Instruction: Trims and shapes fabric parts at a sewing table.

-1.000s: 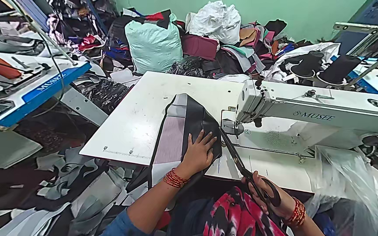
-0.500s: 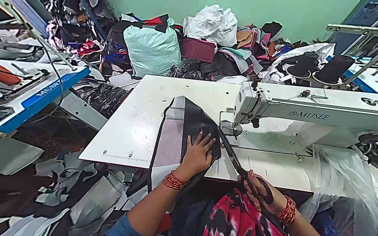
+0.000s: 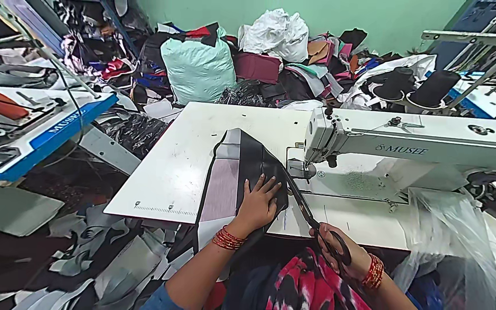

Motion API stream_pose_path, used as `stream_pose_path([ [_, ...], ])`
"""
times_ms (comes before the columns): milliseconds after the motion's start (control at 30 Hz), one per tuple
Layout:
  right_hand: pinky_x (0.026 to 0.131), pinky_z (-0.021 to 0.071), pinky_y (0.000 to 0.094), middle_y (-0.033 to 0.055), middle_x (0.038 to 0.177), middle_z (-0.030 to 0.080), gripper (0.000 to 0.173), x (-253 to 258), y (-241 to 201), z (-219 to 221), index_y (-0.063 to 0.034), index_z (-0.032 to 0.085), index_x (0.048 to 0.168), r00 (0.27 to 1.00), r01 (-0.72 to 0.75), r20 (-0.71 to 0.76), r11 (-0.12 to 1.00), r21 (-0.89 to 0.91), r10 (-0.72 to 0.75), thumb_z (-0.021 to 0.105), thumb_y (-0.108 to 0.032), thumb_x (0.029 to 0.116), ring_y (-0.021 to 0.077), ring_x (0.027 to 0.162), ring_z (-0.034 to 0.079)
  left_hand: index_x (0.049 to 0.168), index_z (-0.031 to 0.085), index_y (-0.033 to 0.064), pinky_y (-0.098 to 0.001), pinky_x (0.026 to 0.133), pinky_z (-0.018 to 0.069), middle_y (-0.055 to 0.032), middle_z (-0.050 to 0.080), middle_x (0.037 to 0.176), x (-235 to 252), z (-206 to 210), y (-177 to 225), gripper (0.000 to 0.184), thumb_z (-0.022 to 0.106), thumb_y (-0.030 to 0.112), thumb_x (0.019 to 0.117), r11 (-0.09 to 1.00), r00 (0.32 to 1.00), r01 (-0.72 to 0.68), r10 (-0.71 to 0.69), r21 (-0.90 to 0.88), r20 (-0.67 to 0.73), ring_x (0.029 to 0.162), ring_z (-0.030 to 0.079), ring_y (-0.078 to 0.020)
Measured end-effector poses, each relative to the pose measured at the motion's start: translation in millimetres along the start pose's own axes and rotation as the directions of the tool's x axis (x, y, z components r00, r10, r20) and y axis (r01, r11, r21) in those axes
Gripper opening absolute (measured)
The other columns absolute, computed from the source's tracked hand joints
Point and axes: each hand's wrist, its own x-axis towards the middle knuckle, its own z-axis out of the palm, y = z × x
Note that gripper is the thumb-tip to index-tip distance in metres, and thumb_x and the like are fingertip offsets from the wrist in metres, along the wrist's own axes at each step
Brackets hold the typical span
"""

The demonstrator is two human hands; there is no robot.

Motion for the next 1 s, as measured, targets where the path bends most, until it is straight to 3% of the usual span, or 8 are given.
stream_pose_path([
  [200,0.04,0.047,0.0188,-0.0063,0.061,0.049,0.068,4,6,0,-0.009,0.055,0.112,0.994,0.099,-0.056,0.991,0.091,-0.095,0.069,-0.068,0.0831,0.004,0.041,0.048,0.153,0.051,0.0209,-0.0787,0.115,0.0041,-0.0028,0.039,0.164,0,0,0,0.055,0.037,0.029,0.1002,1.0,1.0,0.001,-0.001,-0.002,-0.002,0.157,0.022,-0.0363],
  [333,0.038,0.0446,0.0181,-0.0078,0.06,0.048,0.076,-6,1,-11,-0.0108,0.056,0.111,0.989,0.115,-0.102,0.993,0.042,-0.11,0.072,-0.076,0.0756,0.0029,0.04,0.046,0.151,0.053,0.0196,-0.0772,0.116,0.0033,-0.0037,0.041,0.163,3,-9,1,0.053,0.043,0.028,0.0997,0.997,0.998,0.036,-0.033,-0.067,0.051,0.157,0.023,-0.0353],
  [400,0.038,0.0426,0.0176,-0.0086,0.059,0.048,0.072,-17,3,-18,-0.0122,0.057,0.109,0.99,0.086,-0.111,0.996,-0.021,-0.088,0.07,-0.076,0.0768,0.0024,0.04,0.045,0.149,0.055,0.017,-0.0717,0.119,0.0104,-0.0059,0.045,0.16,12,-25,5,0.05,0.049,0.025,0.1001,0.993,0.988,0.077,-0.064,-0.09,0.141,0.155,0.027,-0.0348],
  [500,0.038,0.0435,0.0186,-0.0078,0.059,0.048,0.064,-31,15,-23,-0.0126,0.058,0.107,0.989,0.038,-0.138,0.998,-0.058,-0.045,0.068,-0.071,0.0816,0.0032,0.04,0.046,0.141,0.063,0.01,-0.0582,0.113,0.037,-0.014,0.06,0.144,39,-48,7,0.041,0.052,0.02,0.1029,0.994,0.978,0.101,-0.089,-0.052,0.19,0.139,0.048,-0.0373],
  [633,0.04,0.0444,0.02,-0.0073,0.059,0.048,0.047,-44,26,-24,-0.0108,0.057,0.111,0.984,0.0,-0.177,0.996,-0.089,-0.015,0.061,-0.053,0.0918,0.004,0.041,0.047,0.125,0.072,0.0066,-0.0558,0.101,0.0495,-0.0195,0.066,0.125,80,-51,2,0.029,0.056,0.017,0.1036,0.998,0.997,0.055,-0.056,0.017,0.054,0.12,0.062,-0.038],
  [800,0.053,0.0473,0.0273,-0.0004,0.072,0.054,0.039,-58,21,-22,-0.0075,0.059,0.115,0.979,-0.046,-0.205,0.974,-0.221,0.0,0.057,-0.044,0.1022,0.0084,0.053,0.05,0.117,0.074,0.002,-0.0655,0.098,0.0484,-0.029,0.064,0.127,105,-40,21,0.032,0.056,0.026,0.1047,0.962,0.986,0.076,-0.112,0.262,0.125,0.125,0.057,-0.0487],
  [900,0.06,0.048,0.0305,0.0047,0.085,0.058,0.044,-58,24,-23,-0.0042,0.058,0.122,0.983,-0.028,-0.184,0.976,-0.216,-0.013,0.056,-0.044,0.1033,0.0108,0.063,0.053,0.104,0.075,-0.004,-0.0693,0.097,0.0479,-0.0334,0.066,0.118,103,-19,15,0.024,0.061,0.016,0.1011,0.968,0.999,0.033,-0.026,0.248,-0.028,0.122,0.058,-0.0537],
  [1000,0.061,0.0465,0.0299,0.0044,0.084,0.057,0.045,-54,29,-25,-0.0033,0.056,0.122,0.987,-0.006,-0.161,0.983,-0.182,-0.024,0.057,-0.045,0.103,0.0098,0.063,0.051,0.098,0.076,-0.005,-0.0684,0.096,0.0478,-0.0319,0.069,0.111,98,-6,7,0.02,0.058,0.004,0.0993,0.984,0.989,-0.022,0.047,0.178,-0.138,0.115,0.062,-0.0535],
])
